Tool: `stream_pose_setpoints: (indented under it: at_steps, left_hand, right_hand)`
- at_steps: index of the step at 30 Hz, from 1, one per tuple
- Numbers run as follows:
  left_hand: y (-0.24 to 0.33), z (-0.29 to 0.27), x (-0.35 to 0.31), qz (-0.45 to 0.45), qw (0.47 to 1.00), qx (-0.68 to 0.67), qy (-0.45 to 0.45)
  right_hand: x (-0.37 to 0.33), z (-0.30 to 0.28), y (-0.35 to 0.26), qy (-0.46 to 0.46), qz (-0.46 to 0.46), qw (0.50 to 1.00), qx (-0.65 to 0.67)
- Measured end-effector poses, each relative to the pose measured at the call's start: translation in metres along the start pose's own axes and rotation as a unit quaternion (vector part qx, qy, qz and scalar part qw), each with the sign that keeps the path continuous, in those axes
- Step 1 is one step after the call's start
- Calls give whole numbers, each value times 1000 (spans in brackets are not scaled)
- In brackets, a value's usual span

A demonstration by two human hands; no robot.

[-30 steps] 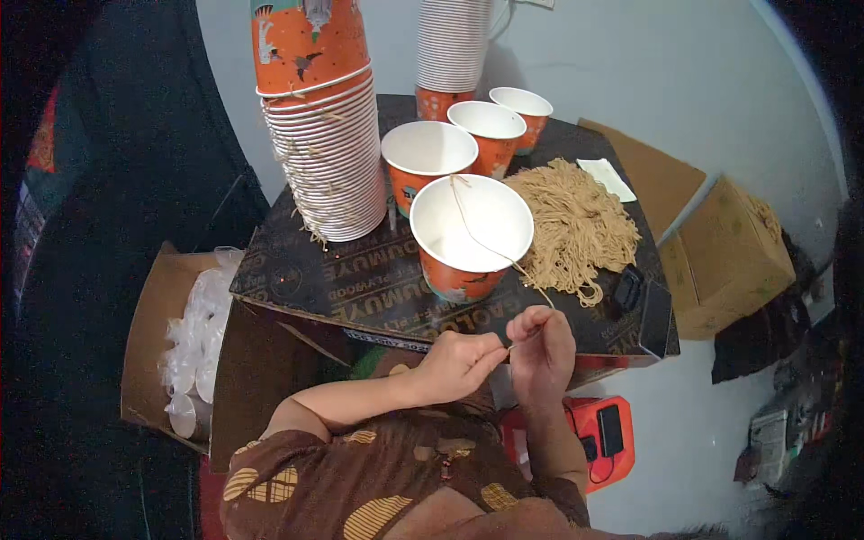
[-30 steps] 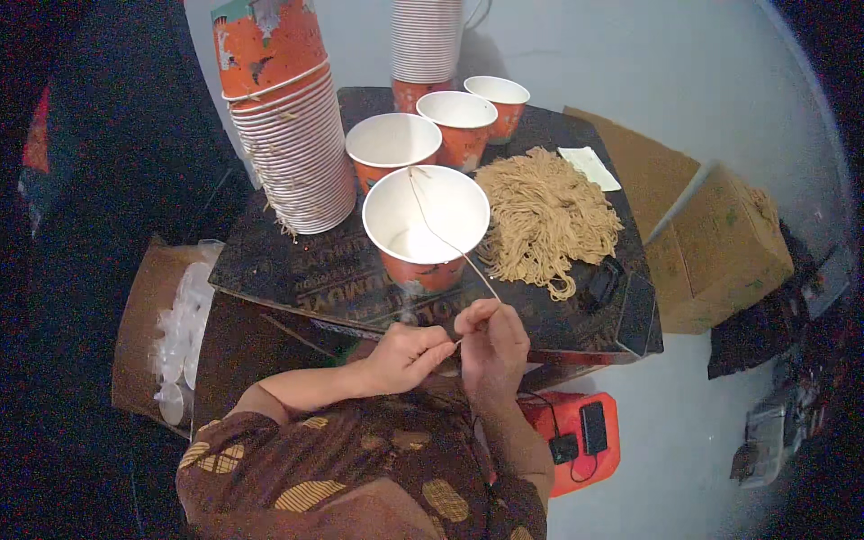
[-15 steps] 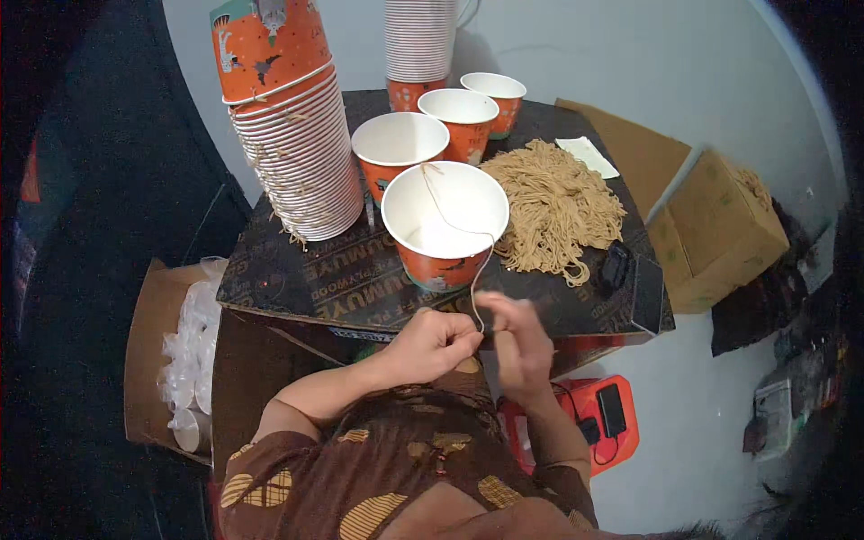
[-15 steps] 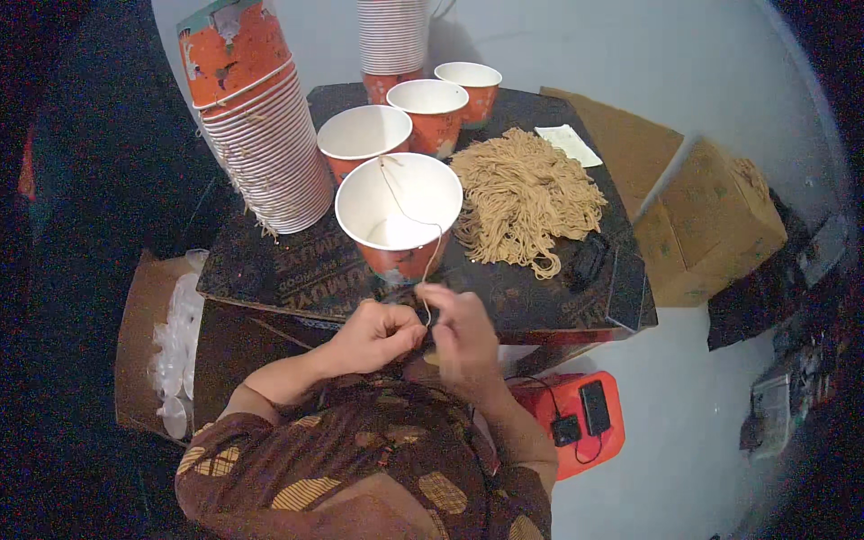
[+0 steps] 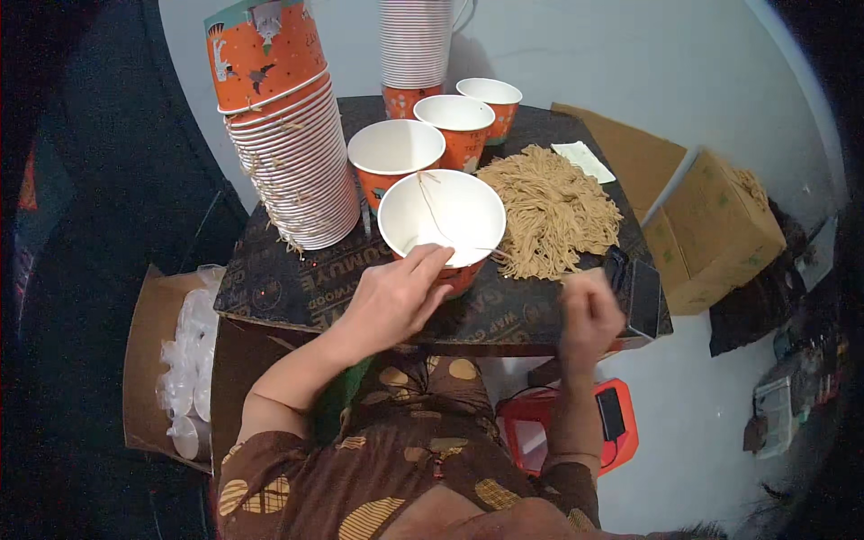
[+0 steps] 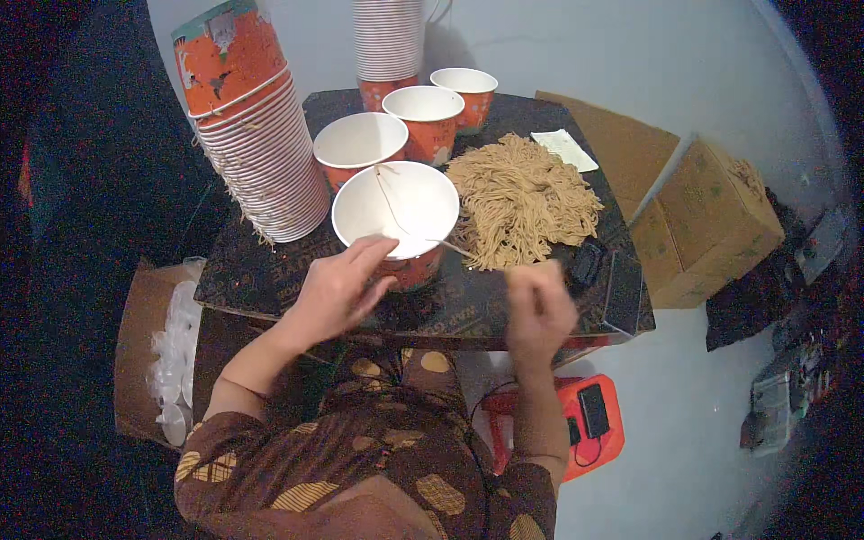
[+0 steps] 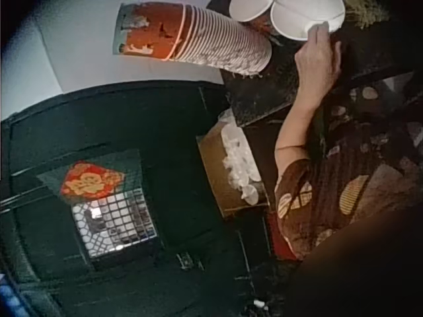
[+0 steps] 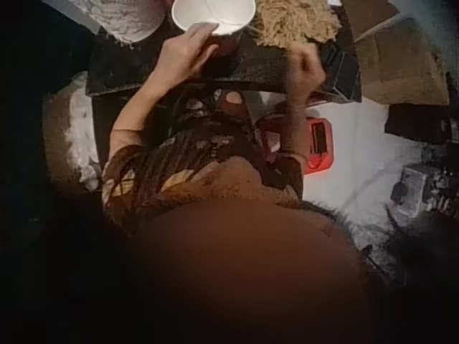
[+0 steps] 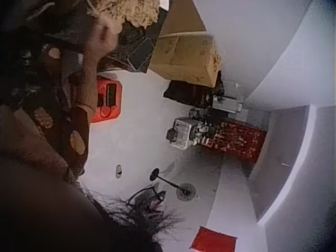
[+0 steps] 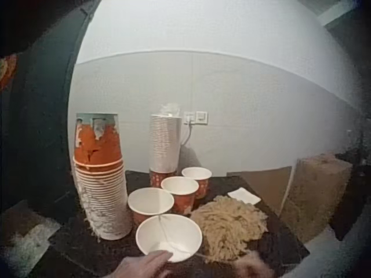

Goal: Thread a piece of string or thin elastic through holes in paper cups as part of a manufacturing or packaging assembly process.

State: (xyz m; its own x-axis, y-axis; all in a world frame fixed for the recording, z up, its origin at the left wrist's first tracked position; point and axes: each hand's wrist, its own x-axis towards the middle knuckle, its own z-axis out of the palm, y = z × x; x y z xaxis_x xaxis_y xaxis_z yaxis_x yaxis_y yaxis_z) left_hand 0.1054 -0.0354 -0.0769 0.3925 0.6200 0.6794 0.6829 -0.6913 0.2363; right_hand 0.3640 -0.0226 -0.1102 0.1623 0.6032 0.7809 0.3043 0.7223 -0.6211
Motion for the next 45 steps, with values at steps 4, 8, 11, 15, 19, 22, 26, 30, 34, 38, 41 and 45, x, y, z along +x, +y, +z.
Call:
stream_pose_setpoints:
  at_steps: [4, 8, 11, 15, 19, 22, 26, 30, 34, 38, 41, 45]
  left_hand:
    - [-17, -4, -13, -8, 1000, -2, -8]
    - [-15, -11, -12, -37, 998, -43, 23]
    - [-13, -9, -13, -48, 998, -24, 41]
    - [-8, -7, -18, -84, 996, -26, 28]
    - [-6, -5, -22, -76, 996, -13, 34]
    - [-5, -1, -23, -62, 997, -3, 48]
    - [-4, 0, -28, -66, 997, 0, 33]
    - [-2, -2, -29, -65, 997, 2, 30]
    - [-2, -3, -29, -62, 997, -2, 43]
    - [9, -19, -19, -85, 993, -37, 70]
    - [-5, -35, -5, -48, 997, -18, 62]
    - [-23, -41, 27, -32, 993, -58, -102]
  right_hand:
    - [22, -4, 15, 194, 148, 959, 146]
    - [9, 14, 7, 86, -3, 992, -97]
    - [-15, 41, -16, -57, -135, 977, -158]
    - [-35, 67, -25, -74, -146, 973, -165]
    - [-38, 74, -21, -65, -144, 973, -168]
    - [-40, 76, -17, -78, -132, 972, -175]
    - [-41, 79, -17, -93, -124, 973, -174]
    - [-43, 82, -17, -94, -116, 973, -174]
    - [-41, 86, -16, -101, -119, 972, -174]
    - [-39, 86, -14, -97, -118, 974, -169]
    - [-37, 90, -11, -96, -118, 974, -170]
    - [-35, 91, -12, -96, -116, 974, -168]
